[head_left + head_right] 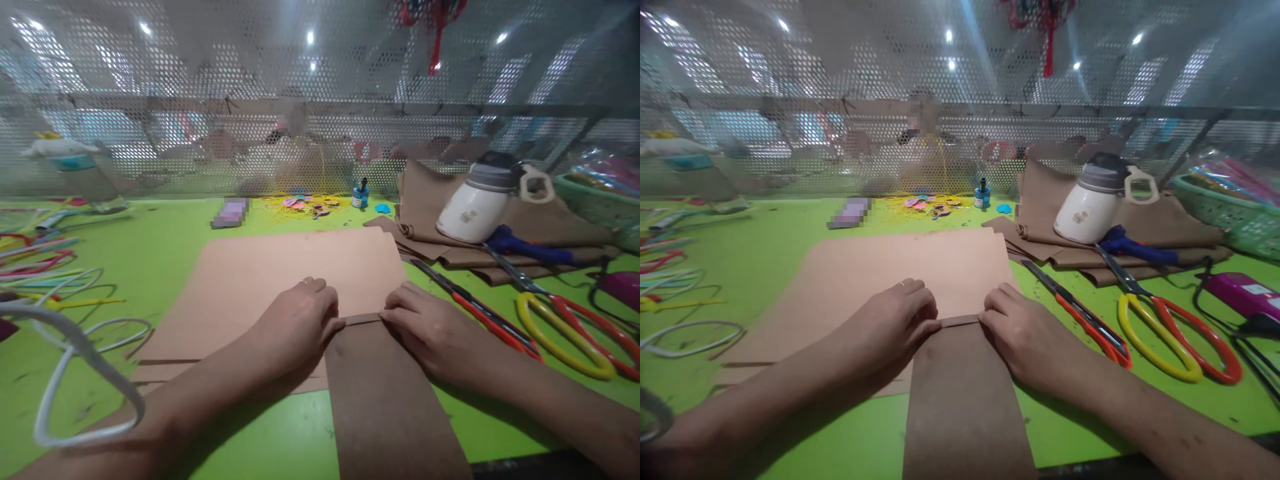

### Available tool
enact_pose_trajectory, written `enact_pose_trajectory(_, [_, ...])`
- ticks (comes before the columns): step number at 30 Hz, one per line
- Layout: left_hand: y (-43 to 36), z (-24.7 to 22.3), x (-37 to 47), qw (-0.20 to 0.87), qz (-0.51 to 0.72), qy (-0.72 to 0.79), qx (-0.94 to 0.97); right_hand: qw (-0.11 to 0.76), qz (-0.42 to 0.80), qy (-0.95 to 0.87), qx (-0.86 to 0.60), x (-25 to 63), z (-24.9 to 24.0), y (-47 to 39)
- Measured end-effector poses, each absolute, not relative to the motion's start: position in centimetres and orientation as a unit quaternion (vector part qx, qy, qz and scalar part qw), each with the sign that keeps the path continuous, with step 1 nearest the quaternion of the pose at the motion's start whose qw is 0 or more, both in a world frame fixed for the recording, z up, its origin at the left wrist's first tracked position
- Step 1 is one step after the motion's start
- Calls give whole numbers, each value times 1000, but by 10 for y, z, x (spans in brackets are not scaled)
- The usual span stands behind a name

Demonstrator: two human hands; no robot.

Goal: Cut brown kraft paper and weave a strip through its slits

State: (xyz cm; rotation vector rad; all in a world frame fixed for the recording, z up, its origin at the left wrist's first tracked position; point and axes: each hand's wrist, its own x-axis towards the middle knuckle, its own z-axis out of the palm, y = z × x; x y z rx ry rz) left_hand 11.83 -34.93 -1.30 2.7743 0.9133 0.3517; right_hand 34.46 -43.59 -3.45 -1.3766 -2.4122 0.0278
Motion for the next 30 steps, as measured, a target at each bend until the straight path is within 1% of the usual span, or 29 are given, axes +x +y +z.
enact_pose_trajectory(2, [-353, -13, 117, 96, 119, 313, 937, 205, 18, -845, -494, 342, -34, -435])
enact_pose_trajectory(6, [-357, -11, 115, 113, 113, 326, 932, 226, 36, -832, -505, 340, -32, -433])
enact_pose_trajectory(8, [-357, -9, 113, 143, 110, 335, 925, 241, 62, -824, -509, 339, -29, -430])
enact_pose_trajectory(11, [-355, -5, 109, 226, 96, 348, 905, 268, 133, -798, -523, 337, -18, -424])
enact_pose_trajectory(13, [-353, -3, 107, 285, 84, 351, 888, 253, 194, -785, -531, 334, -10, -418])
enact_pose_trajectory(15, [-353, -1, 106, 317, 76, 350, 878, 215, 253, -777, -534, 330, -3, -411])
enact_pose_trajectory(17, [-355, 1, 105, 318, 74, 349, 878, 186, 299, -767, -537, 327, -1, -405])
enact_pose_trajectory(19, [-356, 4, 104, 309, 75, 350, 881, 180, 327, -753, -542, 324, -3, -401])
enact_pose_trajectory(22, [-357, 8, 105, 305, 69, 349, 883, 195, 331, -745, -546, 322, -9, -399])
enact_pose_trajectory(27, [-350, 7, 112, 306, 65, 300, 901, 244, 291, -766, -518, 316, -13, -403])
enact_pose_trajectory(30, [-345, 1, 114, 308, 76, 287, 904, 243, 286, -786, -490, 314, -11, -404])
